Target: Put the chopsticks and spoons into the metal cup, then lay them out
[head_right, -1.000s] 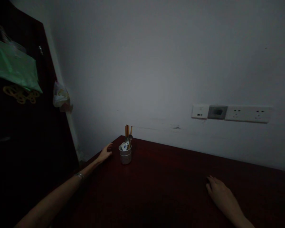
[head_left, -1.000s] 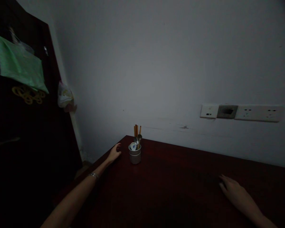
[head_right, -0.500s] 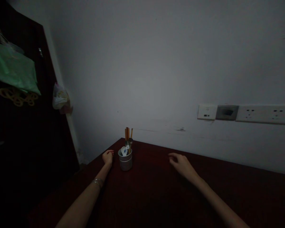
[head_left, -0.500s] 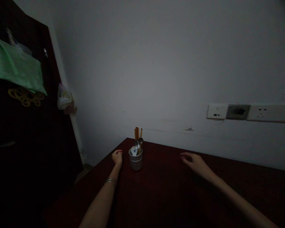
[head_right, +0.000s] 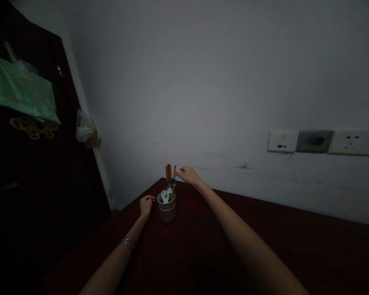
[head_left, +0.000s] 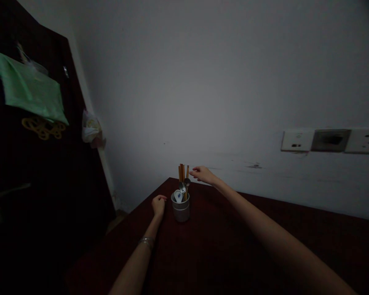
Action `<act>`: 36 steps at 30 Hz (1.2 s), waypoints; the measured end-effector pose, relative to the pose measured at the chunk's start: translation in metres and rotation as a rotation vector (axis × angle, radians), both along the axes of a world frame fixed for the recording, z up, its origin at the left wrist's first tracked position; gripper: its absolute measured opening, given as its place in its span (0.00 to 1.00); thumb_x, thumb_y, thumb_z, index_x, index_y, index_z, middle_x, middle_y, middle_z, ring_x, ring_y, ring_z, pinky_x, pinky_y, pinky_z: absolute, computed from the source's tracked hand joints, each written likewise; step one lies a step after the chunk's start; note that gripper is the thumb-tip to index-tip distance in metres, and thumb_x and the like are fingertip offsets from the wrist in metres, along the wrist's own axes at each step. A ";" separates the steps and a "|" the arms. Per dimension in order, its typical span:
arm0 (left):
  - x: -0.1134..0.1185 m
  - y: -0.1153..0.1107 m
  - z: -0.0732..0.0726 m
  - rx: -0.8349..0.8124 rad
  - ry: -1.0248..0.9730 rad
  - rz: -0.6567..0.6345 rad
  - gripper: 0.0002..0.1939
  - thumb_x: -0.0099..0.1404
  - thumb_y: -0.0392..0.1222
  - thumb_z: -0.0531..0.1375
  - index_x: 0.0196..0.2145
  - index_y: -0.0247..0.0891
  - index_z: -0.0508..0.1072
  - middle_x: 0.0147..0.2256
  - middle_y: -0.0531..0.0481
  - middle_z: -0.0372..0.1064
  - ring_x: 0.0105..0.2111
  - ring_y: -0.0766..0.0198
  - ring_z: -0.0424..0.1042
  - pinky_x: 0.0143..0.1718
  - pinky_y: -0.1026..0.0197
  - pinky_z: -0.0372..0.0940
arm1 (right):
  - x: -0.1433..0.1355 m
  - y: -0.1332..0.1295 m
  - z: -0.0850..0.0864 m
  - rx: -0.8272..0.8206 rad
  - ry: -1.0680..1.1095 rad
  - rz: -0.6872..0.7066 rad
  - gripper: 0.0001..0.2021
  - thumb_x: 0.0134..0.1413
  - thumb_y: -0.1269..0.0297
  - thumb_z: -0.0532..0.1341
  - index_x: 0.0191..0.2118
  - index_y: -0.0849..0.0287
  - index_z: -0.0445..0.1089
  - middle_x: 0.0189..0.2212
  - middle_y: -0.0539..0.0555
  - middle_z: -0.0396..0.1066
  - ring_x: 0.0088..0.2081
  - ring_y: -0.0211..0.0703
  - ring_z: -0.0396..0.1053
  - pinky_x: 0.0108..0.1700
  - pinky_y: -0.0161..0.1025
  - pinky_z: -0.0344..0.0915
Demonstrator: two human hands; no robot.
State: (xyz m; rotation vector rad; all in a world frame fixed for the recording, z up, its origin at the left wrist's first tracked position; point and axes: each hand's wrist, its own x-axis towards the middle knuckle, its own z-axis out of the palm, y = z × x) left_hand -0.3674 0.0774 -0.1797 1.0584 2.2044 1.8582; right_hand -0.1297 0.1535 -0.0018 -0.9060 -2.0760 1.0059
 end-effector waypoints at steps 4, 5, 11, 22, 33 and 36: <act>0.003 -0.002 0.002 -0.007 0.003 -0.032 0.12 0.44 0.31 0.47 0.19 0.36 0.71 0.19 0.51 0.67 0.21 0.66 0.65 0.22 0.67 0.56 | -0.018 0.007 0.001 -0.043 0.014 -0.058 0.18 0.47 0.61 0.60 0.41 0.69 0.68 0.31 0.60 0.73 0.29 0.37 0.70 0.26 0.28 0.64; 0.003 -0.002 0.002 -0.009 0.001 -0.040 0.12 0.44 0.31 0.47 0.19 0.36 0.71 0.18 0.51 0.66 0.21 0.66 0.65 0.22 0.67 0.56 | -0.021 0.009 0.000 -0.063 0.029 -0.064 0.17 0.47 0.61 0.60 0.40 0.69 0.68 0.30 0.59 0.73 0.27 0.36 0.70 0.25 0.27 0.63; 0.003 -0.001 0.001 0.010 -0.020 -0.045 0.12 0.44 0.31 0.48 0.19 0.35 0.70 0.18 0.51 0.65 0.21 0.65 0.64 0.23 0.67 0.56 | -0.034 0.014 -0.012 -0.050 0.027 -0.034 0.12 0.47 0.61 0.60 0.26 0.68 0.70 0.20 0.54 0.70 0.20 0.32 0.66 0.21 0.27 0.60; 0.005 -0.002 0.005 0.030 -0.013 -0.031 0.11 0.43 0.31 0.48 0.17 0.35 0.70 0.18 0.51 0.65 0.22 0.64 0.65 0.26 0.65 0.58 | -0.038 0.011 -0.016 0.125 -0.036 -0.058 0.10 0.44 0.67 0.58 0.17 0.66 0.68 0.11 0.47 0.61 0.17 0.31 0.60 0.21 0.27 0.54; 0.003 0.000 0.001 0.017 -0.013 -0.033 0.12 0.43 0.29 0.48 0.18 0.35 0.70 0.19 0.50 0.67 0.23 0.65 0.66 0.25 0.66 0.57 | -0.037 0.012 0.012 0.178 -0.054 -0.102 0.10 0.46 0.65 0.57 0.22 0.66 0.71 0.16 0.52 0.68 0.19 0.32 0.65 0.22 0.27 0.58; 0.003 0.001 0.000 0.021 -0.009 -0.041 0.12 0.43 0.29 0.48 0.18 0.35 0.71 0.19 0.50 0.67 0.23 0.65 0.66 0.26 0.66 0.58 | -0.036 0.011 0.024 0.221 -0.060 -0.121 0.10 0.45 0.66 0.58 0.22 0.66 0.71 0.16 0.53 0.69 0.20 0.33 0.66 0.23 0.27 0.59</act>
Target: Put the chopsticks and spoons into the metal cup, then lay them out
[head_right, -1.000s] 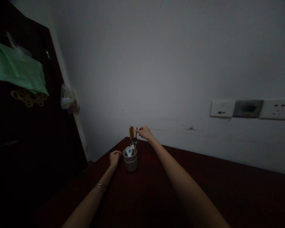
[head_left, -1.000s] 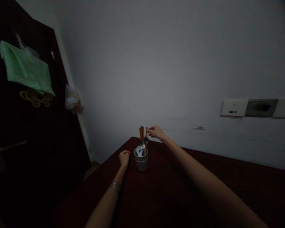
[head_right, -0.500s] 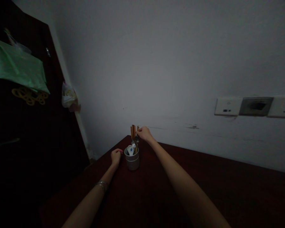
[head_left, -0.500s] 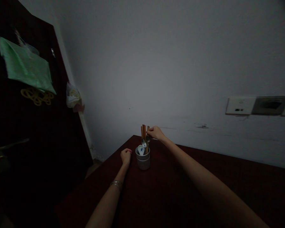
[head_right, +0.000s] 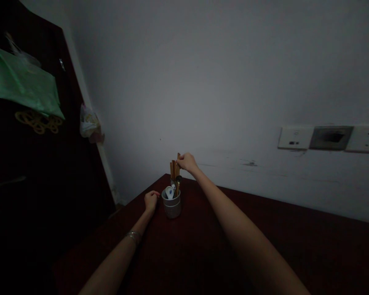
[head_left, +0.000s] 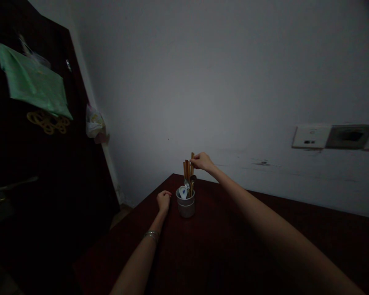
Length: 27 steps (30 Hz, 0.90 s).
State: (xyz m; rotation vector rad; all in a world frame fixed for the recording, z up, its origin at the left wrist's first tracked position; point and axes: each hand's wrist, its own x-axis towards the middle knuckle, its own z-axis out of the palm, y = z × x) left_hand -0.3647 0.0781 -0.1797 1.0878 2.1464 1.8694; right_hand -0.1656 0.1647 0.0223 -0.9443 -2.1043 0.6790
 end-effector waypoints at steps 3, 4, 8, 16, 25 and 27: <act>0.000 0.000 0.000 0.006 -0.003 -0.012 0.12 0.44 0.29 0.48 0.18 0.35 0.70 0.19 0.50 0.67 0.23 0.65 0.66 0.26 0.66 0.58 | 0.003 -0.002 0.014 0.017 0.012 -0.007 0.09 0.45 0.68 0.57 0.22 0.67 0.72 0.17 0.54 0.70 0.20 0.34 0.67 0.23 0.28 0.61; 0.001 0.000 0.000 0.004 -0.009 -0.010 0.12 0.44 0.29 0.48 0.18 0.35 0.70 0.19 0.50 0.67 0.23 0.65 0.66 0.26 0.66 0.58 | 0.004 -0.003 0.019 0.015 0.021 -0.005 0.09 0.45 0.68 0.57 0.22 0.67 0.72 0.18 0.54 0.71 0.19 0.34 0.67 0.23 0.28 0.61; 0.002 -0.001 0.002 -0.008 -0.019 -0.002 0.12 0.44 0.29 0.48 0.18 0.35 0.70 0.19 0.51 0.67 0.22 0.65 0.66 0.25 0.66 0.58 | 0.010 -0.006 0.041 0.020 0.078 0.026 0.08 0.45 0.69 0.58 0.24 0.67 0.72 0.21 0.56 0.72 0.20 0.34 0.68 0.23 0.29 0.63; 0.001 -0.001 0.002 0.007 -0.008 -0.013 0.12 0.44 0.29 0.48 0.17 0.35 0.70 0.18 0.51 0.66 0.22 0.65 0.66 0.25 0.66 0.58 | 0.030 -0.012 0.081 0.079 0.334 0.044 0.08 0.47 0.69 0.58 0.26 0.70 0.71 0.23 0.57 0.72 0.22 0.35 0.69 0.25 0.31 0.67; -0.004 0.002 -0.002 0.046 -0.064 0.013 0.12 0.43 0.31 0.48 0.18 0.35 0.71 0.17 0.51 0.65 0.20 0.65 0.65 0.24 0.66 0.58 | 0.079 -0.048 0.095 -0.027 0.742 0.150 0.11 0.47 0.64 0.60 0.30 0.69 0.70 0.29 0.57 0.73 0.26 0.35 0.70 0.32 0.35 0.71; -0.004 0.002 -0.002 0.057 -0.078 0.018 0.12 0.42 0.31 0.47 0.18 0.35 0.71 0.17 0.51 0.65 0.20 0.65 0.65 0.23 0.66 0.58 | 0.092 -0.060 0.084 -0.053 0.768 0.166 0.12 0.46 0.61 0.60 0.31 0.69 0.70 0.30 0.58 0.73 0.28 0.36 0.71 0.34 0.36 0.71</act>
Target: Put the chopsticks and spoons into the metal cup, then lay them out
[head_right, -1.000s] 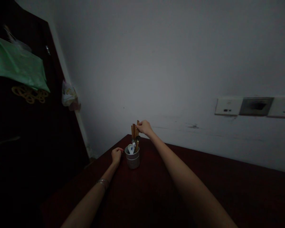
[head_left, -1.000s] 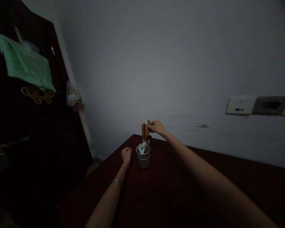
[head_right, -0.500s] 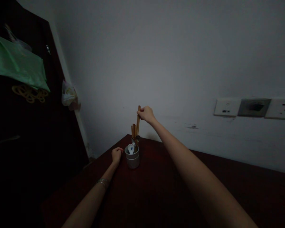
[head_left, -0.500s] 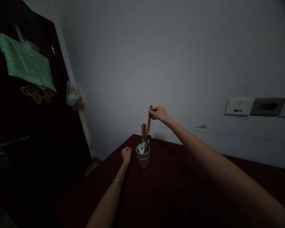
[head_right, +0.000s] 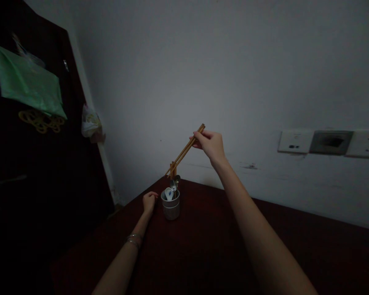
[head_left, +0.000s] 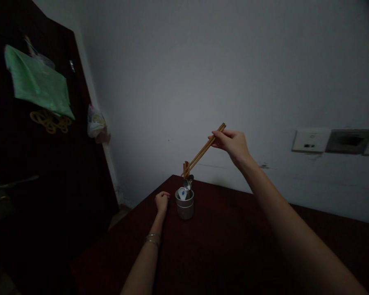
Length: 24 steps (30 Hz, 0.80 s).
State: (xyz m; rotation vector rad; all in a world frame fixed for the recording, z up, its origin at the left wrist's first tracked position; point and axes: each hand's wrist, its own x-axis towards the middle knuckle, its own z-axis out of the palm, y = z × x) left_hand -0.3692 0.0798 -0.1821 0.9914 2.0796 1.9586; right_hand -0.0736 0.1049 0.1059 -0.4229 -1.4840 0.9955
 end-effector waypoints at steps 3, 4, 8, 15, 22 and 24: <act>0.000 0.000 0.002 0.023 -0.018 0.002 0.12 0.42 0.32 0.47 0.17 0.35 0.70 0.17 0.51 0.65 0.19 0.66 0.65 0.23 0.66 0.57 | 0.013 -0.014 -0.029 -0.050 -0.007 0.018 0.16 0.45 0.58 0.61 0.32 0.69 0.71 0.31 0.60 0.73 0.30 0.40 0.72 0.34 0.38 0.71; 0.000 0.000 0.003 0.030 -0.026 0.000 0.12 0.41 0.32 0.47 0.17 0.35 0.70 0.17 0.51 0.65 0.19 0.66 0.65 0.22 0.66 0.57 | 0.016 -0.017 -0.041 -0.080 -0.013 0.026 0.17 0.44 0.57 0.61 0.33 0.69 0.71 0.31 0.61 0.73 0.31 0.42 0.72 0.34 0.39 0.71; 0.005 -0.003 0.008 0.065 -0.115 -0.013 0.12 0.40 0.32 0.47 0.17 0.34 0.69 0.16 0.51 0.64 0.18 0.67 0.63 0.20 0.67 0.56 | 0.016 -0.021 -0.081 -0.229 0.004 0.057 0.18 0.42 0.56 0.62 0.34 0.68 0.71 0.30 0.61 0.74 0.31 0.44 0.72 0.32 0.39 0.72; 0.000 -0.008 0.040 0.126 -0.389 0.062 0.11 0.42 0.32 0.47 0.21 0.32 0.68 0.17 0.51 0.63 0.15 0.70 0.61 0.17 0.67 0.55 | 0.001 -0.014 -0.102 -0.288 -0.050 0.054 0.16 0.40 0.56 0.63 0.28 0.67 0.72 0.27 0.60 0.74 0.29 0.42 0.72 0.27 0.35 0.71; 0.038 -0.038 0.164 0.472 -0.206 0.003 0.11 0.45 0.36 0.52 0.28 0.33 0.69 0.22 0.53 0.63 0.18 0.72 0.61 0.15 0.71 0.53 | -0.008 -0.020 -0.102 -0.259 -0.093 0.104 0.16 0.38 0.55 0.64 0.26 0.66 0.72 0.25 0.58 0.74 0.25 0.41 0.71 0.23 0.34 0.68; 0.069 -0.053 0.195 0.536 -0.041 -0.065 0.10 0.47 0.37 0.53 0.28 0.34 0.69 0.23 0.53 0.64 0.19 0.72 0.62 0.16 0.71 0.53 | -0.008 -0.023 -0.100 -0.254 -0.103 0.103 0.15 0.39 0.56 0.63 0.26 0.66 0.72 0.24 0.58 0.74 0.25 0.41 0.70 0.23 0.34 0.68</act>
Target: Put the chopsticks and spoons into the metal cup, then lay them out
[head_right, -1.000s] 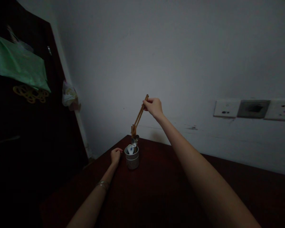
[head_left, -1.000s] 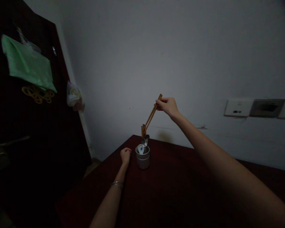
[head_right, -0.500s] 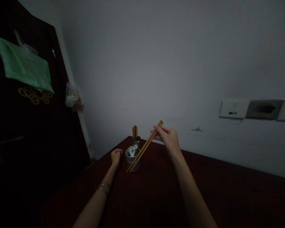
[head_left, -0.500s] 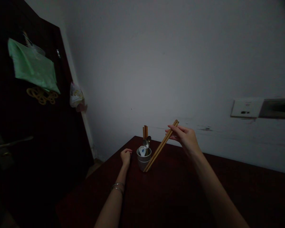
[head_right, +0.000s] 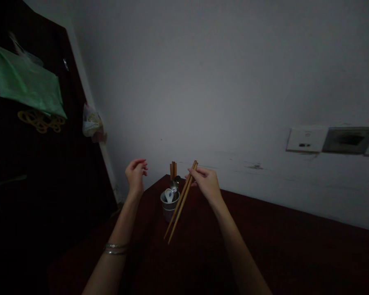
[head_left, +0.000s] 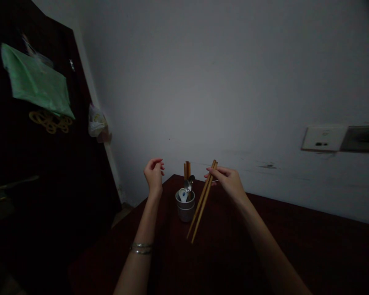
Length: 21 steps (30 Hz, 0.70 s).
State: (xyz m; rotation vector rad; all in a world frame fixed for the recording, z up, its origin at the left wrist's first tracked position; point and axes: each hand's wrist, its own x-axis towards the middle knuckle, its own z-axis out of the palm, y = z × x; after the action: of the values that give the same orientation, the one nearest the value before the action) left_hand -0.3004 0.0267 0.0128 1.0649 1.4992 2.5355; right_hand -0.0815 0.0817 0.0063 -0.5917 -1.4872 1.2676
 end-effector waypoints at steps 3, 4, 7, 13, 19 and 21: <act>0.046 -0.020 0.022 -0.131 0.264 -0.194 0.09 0.50 0.38 0.55 0.29 0.34 0.70 0.26 0.51 0.67 0.24 0.69 0.65 0.18 0.71 0.56 | 0.002 -0.003 0.004 0.012 -0.016 0.007 0.15 0.39 0.56 0.63 0.26 0.66 0.72 0.24 0.58 0.74 0.24 0.40 0.70 0.23 0.34 0.67; 0.059 -0.024 0.024 -0.255 0.357 -0.336 0.09 0.51 0.39 0.56 0.31 0.34 0.71 0.28 0.49 0.68 0.27 0.68 0.66 0.20 0.70 0.57 | 0.004 -0.004 0.006 0.015 -0.022 0.011 0.15 0.39 0.56 0.63 0.26 0.66 0.72 0.24 0.57 0.73 0.24 0.40 0.70 0.23 0.34 0.67; 0.086 -0.030 0.021 -0.551 0.504 -0.809 0.17 0.52 0.42 0.59 0.40 0.34 0.70 0.31 0.47 0.70 0.28 0.67 0.68 0.25 0.68 0.61 | 0.009 -0.004 0.009 0.038 -0.035 0.005 0.15 0.39 0.55 0.63 0.26 0.66 0.72 0.23 0.55 0.73 0.23 0.39 0.69 0.24 0.34 0.67; 0.098 -0.022 0.008 -0.719 0.374 -1.193 0.19 0.55 0.46 0.60 0.42 0.31 0.68 0.30 0.43 0.72 0.28 0.66 0.71 0.28 0.65 0.62 | 0.019 -0.003 0.012 0.068 -0.006 -0.027 0.15 0.40 0.56 0.63 0.26 0.66 0.71 0.22 0.55 0.72 0.23 0.38 0.69 0.24 0.35 0.68; 0.099 -0.013 -0.001 -0.705 0.309 -1.229 0.16 0.52 0.46 0.62 0.33 0.30 0.71 0.31 0.43 0.72 0.28 0.65 0.72 0.29 0.63 0.64 | 0.018 0.001 0.009 0.082 0.004 -0.043 0.16 0.39 0.55 0.63 0.28 0.67 0.71 0.23 0.55 0.72 0.23 0.38 0.69 0.24 0.34 0.68; 0.101 -0.011 -0.002 -0.685 0.299 -1.207 0.15 0.52 0.45 0.62 0.33 0.30 0.71 0.30 0.43 0.72 0.27 0.65 0.72 0.29 0.64 0.64 | 0.018 0.002 0.008 0.068 0.020 -0.038 0.16 0.40 0.55 0.63 0.30 0.66 0.71 0.24 0.55 0.72 0.25 0.38 0.69 0.26 0.35 0.69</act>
State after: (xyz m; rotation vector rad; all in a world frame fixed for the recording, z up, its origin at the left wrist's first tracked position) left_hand -0.1991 0.0160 0.0108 1.5345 1.0424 1.0052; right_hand -0.0640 0.0841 0.0139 -0.5582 -1.4898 1.1864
